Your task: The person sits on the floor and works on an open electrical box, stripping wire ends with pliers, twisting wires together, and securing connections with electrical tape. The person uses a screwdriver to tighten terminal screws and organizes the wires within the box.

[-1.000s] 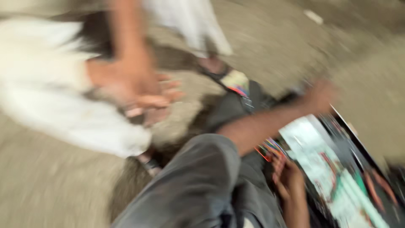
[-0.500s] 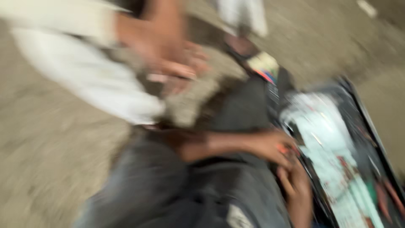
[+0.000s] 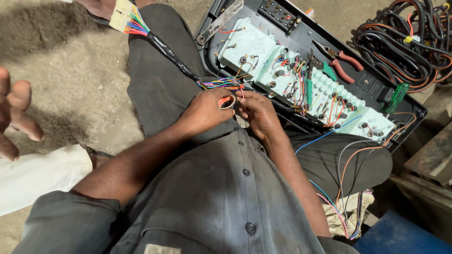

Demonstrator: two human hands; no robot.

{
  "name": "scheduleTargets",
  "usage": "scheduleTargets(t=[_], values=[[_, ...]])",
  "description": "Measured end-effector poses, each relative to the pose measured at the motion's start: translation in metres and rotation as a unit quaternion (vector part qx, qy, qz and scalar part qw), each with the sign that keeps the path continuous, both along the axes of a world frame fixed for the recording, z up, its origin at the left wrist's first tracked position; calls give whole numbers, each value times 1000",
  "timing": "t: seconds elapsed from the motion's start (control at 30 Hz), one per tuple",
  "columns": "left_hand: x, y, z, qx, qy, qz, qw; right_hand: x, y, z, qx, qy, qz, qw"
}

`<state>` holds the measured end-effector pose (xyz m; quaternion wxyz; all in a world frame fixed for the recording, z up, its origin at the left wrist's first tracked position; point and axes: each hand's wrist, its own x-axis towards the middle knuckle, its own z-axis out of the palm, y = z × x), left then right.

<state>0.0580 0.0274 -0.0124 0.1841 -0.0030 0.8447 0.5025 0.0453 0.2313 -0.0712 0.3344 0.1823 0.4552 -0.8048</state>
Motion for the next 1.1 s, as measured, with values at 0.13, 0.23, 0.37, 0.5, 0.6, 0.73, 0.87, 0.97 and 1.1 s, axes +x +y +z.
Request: scheduleTargets(t=[0.13, 0.23, 0.37, 0.5, 0.6, 0.73, 0.87, 0.97, 1.1], values=[[1, 7, -7, -44, -19, 27, 998, 2, 1, 4, 12, 26, 53, 998], [0, 7, -7, -55, -10, 24, 998, 2, 1, 4, 12, 33, 49, 998], [-1, 7, -2, -65, -26, 11, 997, 0, 3, 1, 80, 32, 63, 994], [0, 9, -5, -43, 18, 9, 999, -3, 7, -4, 141, 61, 78, 985], [-1, 13, -10, -83, 4, -12, 996, -2, 6, -10, 176, 66, 66, 980], [-4, 15, -16, -125, -6, -38, 991, 2, -3, -19, 251, 127, 51, 958], [-6, 18, -20, -107, 16, -20, 994, 5, -9, -19, 335, 141, 46, 930], [-8, 20, -23, -125, -1, -14, 992, 3, -7, -16, 259, 102, 14, 960], [-12, 24, -25, -126, -38, 0, 991, -1, -2, -12, 140, 13, -29, 990]])
